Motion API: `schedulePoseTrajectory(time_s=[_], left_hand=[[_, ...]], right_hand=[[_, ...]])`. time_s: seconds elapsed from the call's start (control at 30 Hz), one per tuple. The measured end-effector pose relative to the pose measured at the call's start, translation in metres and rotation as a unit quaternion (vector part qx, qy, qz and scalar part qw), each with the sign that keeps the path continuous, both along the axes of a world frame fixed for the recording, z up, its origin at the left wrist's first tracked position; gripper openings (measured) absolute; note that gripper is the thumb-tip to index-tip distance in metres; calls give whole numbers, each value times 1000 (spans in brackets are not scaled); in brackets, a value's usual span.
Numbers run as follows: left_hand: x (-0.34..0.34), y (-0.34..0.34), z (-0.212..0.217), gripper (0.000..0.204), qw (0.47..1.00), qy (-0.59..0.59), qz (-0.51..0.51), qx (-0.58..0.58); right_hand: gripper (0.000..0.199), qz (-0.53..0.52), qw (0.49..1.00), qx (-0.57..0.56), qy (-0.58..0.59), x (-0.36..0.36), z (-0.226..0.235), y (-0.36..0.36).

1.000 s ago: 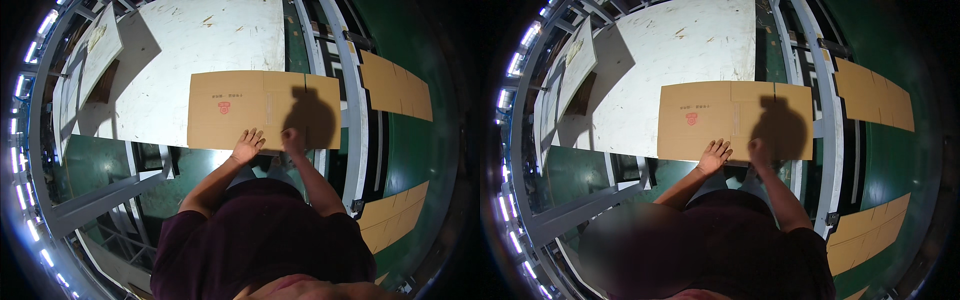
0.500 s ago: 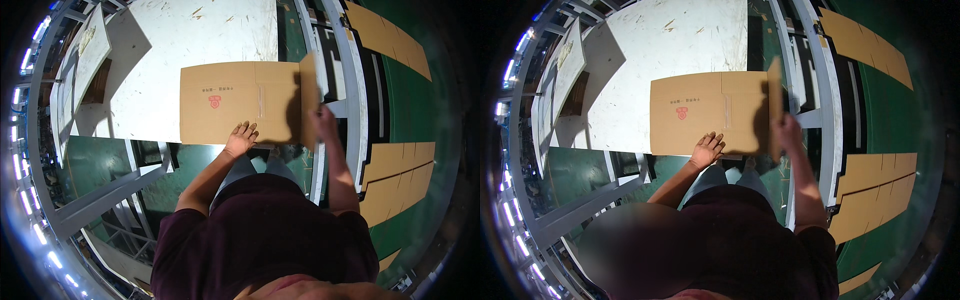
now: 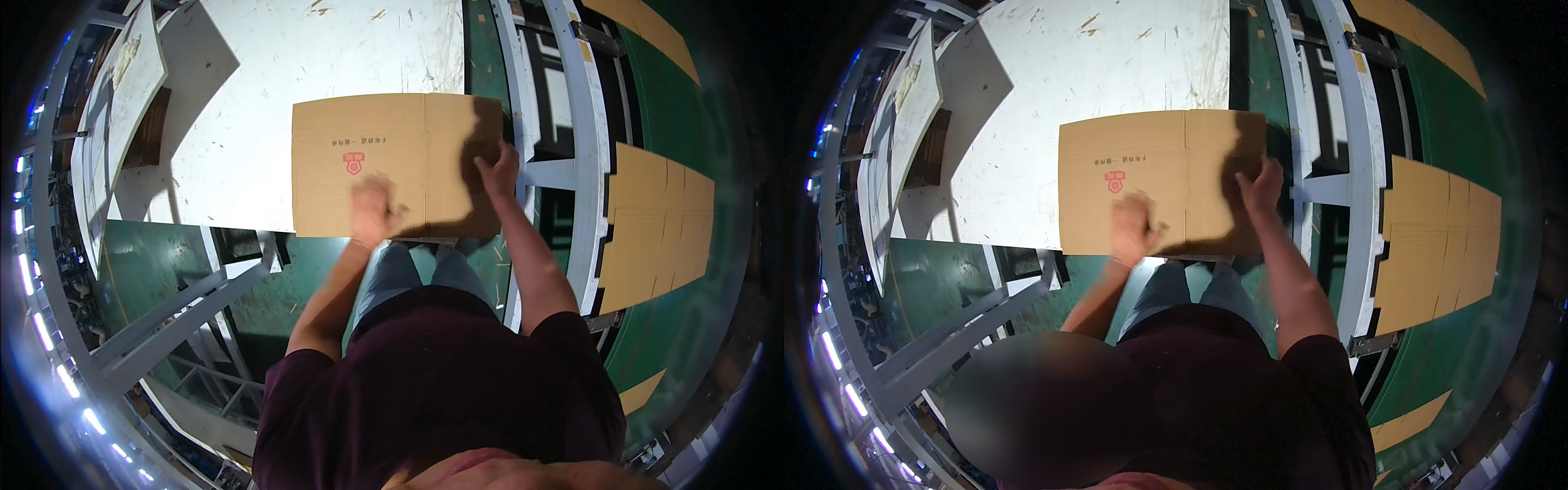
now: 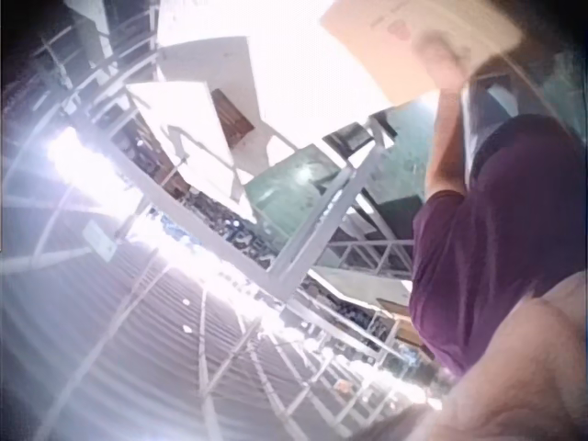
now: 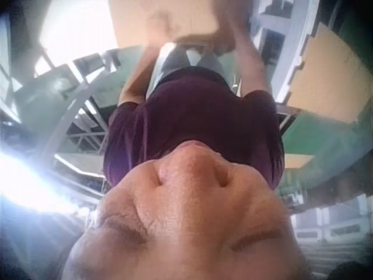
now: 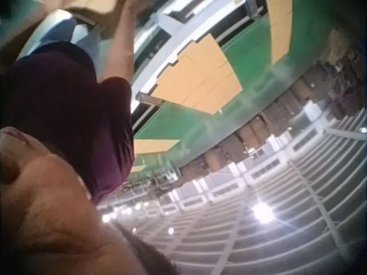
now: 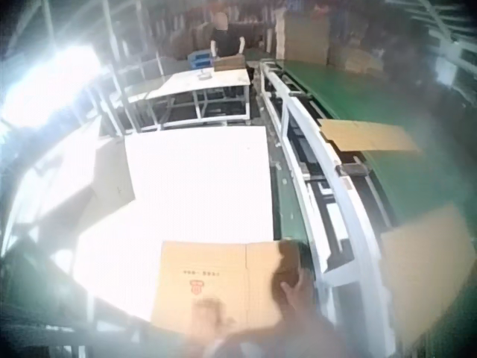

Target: The person repeatedly picks up flat cardboard sheets from a conveyor belt and stacks them on a nearby table. The person handles the sheets one at a time, aligning them before placing them on the growing pile.

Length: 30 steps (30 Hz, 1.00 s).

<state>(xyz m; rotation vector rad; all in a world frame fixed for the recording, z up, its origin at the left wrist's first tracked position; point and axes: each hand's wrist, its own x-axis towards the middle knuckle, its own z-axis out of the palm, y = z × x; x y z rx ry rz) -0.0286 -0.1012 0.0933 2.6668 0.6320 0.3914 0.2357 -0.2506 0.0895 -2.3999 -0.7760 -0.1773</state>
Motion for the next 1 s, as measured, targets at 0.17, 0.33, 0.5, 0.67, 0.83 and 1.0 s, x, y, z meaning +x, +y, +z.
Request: schedulePoseTrajectory(time_s=[0.17,0.33,0.5,0.67,0.83,1.0], left_hand=[[-42,124,-21,56,939,-54,322,-109],[-49,159,-7,31,959,19,281,9],[-58,189,-32,26,753,-185,404,-485],[-46,198,-24,62,631,-134,341,-684],[-41,187,-37,62,829,21,459,-319],[-6,160,-19,60,856,105,495,-101]], right_hand=[[66,-44,952,11,302,35,6,0],[60,-71,910,0,408,60,-3,-13],[55,-70,872,61,481,59,4,-12],[62,-60,821,162,544,43,-15,-10],[68,-104,885,104,442,20,3,17],[74,-179,924,-20,338,13,-5,24]])
